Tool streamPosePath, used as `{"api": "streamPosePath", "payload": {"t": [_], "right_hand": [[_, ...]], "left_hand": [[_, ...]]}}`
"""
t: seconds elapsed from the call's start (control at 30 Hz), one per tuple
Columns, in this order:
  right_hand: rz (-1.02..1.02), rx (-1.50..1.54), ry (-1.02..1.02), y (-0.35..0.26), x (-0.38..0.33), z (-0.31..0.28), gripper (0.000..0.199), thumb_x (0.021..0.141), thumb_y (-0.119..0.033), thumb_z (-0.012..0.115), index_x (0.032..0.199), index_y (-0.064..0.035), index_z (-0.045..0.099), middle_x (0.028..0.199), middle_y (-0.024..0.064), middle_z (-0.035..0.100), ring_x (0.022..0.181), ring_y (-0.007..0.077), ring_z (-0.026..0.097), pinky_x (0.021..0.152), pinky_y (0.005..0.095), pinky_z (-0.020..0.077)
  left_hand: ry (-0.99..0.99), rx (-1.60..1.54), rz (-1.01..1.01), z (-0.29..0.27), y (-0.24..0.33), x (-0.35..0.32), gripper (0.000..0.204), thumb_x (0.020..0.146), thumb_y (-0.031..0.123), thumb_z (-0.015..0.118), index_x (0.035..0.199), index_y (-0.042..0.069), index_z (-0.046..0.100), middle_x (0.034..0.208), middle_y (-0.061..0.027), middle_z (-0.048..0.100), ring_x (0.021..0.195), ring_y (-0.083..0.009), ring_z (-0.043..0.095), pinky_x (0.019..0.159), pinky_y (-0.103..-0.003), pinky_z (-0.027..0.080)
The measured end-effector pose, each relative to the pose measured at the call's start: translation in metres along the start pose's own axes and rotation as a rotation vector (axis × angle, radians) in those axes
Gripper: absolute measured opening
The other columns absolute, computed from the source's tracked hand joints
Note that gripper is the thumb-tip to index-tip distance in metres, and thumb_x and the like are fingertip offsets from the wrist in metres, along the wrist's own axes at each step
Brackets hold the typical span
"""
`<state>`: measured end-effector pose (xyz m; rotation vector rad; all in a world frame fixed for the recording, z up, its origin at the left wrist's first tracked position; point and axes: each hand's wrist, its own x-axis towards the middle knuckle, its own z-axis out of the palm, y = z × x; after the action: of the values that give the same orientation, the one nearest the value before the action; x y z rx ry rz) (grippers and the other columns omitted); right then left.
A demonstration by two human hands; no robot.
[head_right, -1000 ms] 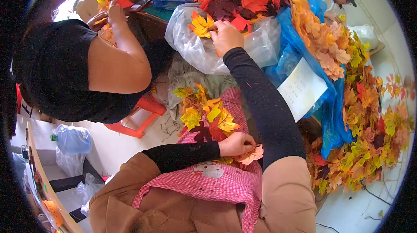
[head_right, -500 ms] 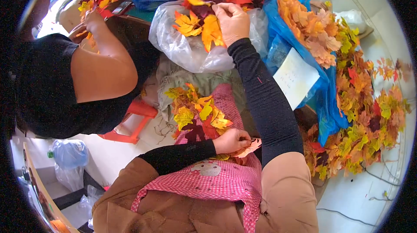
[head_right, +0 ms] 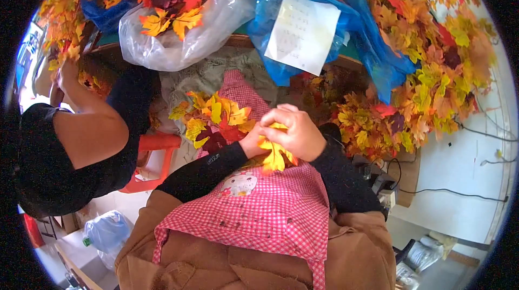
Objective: Assembling artificial autumn leaf garlands by attaching individual plastic leaves to a central stem.
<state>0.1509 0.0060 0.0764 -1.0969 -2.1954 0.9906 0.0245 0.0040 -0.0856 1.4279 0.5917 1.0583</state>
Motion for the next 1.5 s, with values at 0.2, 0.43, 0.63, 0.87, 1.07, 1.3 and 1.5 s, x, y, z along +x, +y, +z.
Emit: {"api": "streamPosePath", "payload": {"t": [0.2, 0.43, 0.63, 0.87, 1.07, 1.3, 1.5], "right_hand": [[0.282, 0.362, 0.016, 0.018, -0.062, 0.004, 0.006, 0.088, -0.001, 0.062, 0.094, -0.0009, 0.060, 0.090, 0.0037, 0.064, 0.086, 0.0112, 0.063, 0.078, 0.0242, 0.0495], [0.145, 0.099, 0.283, 0.032, -0.070, -0.022, 0.007, 0.085, -0.004, 0.065, 0.091, -0.0020, 0.062, 0.081, 0.0048, 0.061, 0.079, 0.0140, 0.061, 0.071, 0.0275, 0.0477], [-0.102, -0.444, 0.286, 0.035, -0.050, -0.062, 0.006, 0.083, -0.002, 0.059, 0.088, -0.0019, 0.063, 0.087, 0.0073, 0.063, 0.086, 0.0252, 0.057, 0.080, 0.0346, 0.0433], [-0.044, -0.386, 0.268, 0.055, -0.048, -0.048, 0.006, 0.084, -0.004, 0.059, 0.088, -0.0017, 0.062, 0.085, 0.0073, 0.062, 0.086, 0.0248, 0.055, 0.078, 0.0349, 0.0435], [0.017, -0.317, 0.287, 0.057, -0.047, -0.046, 0.007, 0.084, -0.004, 0.060, 0.089, -0.0013, 0.062, 0.085, 0.0080, 0.062, 0.086, 0.0256, 0.056, 0.078, 0.0348, 0.0443], [0.036, -0.313, 0.281, 0.058, -0.044, -0.042, 0.007, 0.084, -0.005, 0.060, 0.090, -0.0010, 0.063, 0.086, 0.0082, 0.062, 0.087, 0.0256, 0.056, 0.078, 0.0344, 0.0456], [-0.070, -0.444, 0.325, 0.056, -0.040, -0.035, 0.005, 0.083, -0.004, 0.060, 0.087, -0.0038, 0.063, 0.084, 0.0059, 0.062, 0.087, 0.0256, 0.056, 0.081, 0.0367, 0.0425]], "left_hand": [[-0.164, 0.506, -0.128, 0.012, 0.023, 0.011, 0.024, 0.073, 0.020, 0.070, 0.091, 0.005, 0.066, 0.085, -0.0189, 0.067, 0.082, -0.0368, 0.065, 0.069, -0.040, 0.051], [-0.021, 0.611, -0.272, 0.021, 0.042, 0.018, 0.020, 0.076, 0.024, 0.066, 0.085, 0.007, 0.070, 0.080, -0.0147, 0.068, 0.074, -0.0323, 0.066, 0.067, -0.039, 0.052], [0.144, 0.506, -0.137, 0.024, 0.074, 0.032, 0.015, 0.082, 0.008, 0.065, 0.094, -0.001, 0.067, 0.081, -0.0101, 0.067, 0.072, -0.0159, 0.065, 0.067, -0.028, 0.051], [0.251, 0.369, -0.062, 0.031, 0.080, 0.037, 0.015, 0.079, 0.010, 0.065, 0.090, -0.001, 0.067, 0.083, -0.0134, 0.067, 0.073, -0.0219, 0.066, 0.066, -0.031, 0.052], [0.258, 0.290, -0.091, 0.031, 0.073, 0.038, 0.015, 0.081, 0.009, 0.065, 0.090, -0.002, 0.067, 0.081, -0.0116, 0.067, 0.070, -0.0163, 0.064, 0.064, -0.028, 0.052], [0.262, 0.205, -0.102, 0.032, 0.066, 0.039, 0.014, 0.081, 0.008, 0.065, 0.090, -0.003, 0.066, 0.078, -0.0099, 0.067, 0.067, -0.0128, 0.062, 0.062, -0.026, 0.051], [0.251, 0.226, -0.170, 0.033, 0.070, 0.037, 0.011, 0.086, 0.005, 0.062, 0.092, -0.004, 0.065, 0.079, -0.0029, 0.066, 0.072, -0.0055, 0.058, 0.064, -0.021, 0.048]]}}
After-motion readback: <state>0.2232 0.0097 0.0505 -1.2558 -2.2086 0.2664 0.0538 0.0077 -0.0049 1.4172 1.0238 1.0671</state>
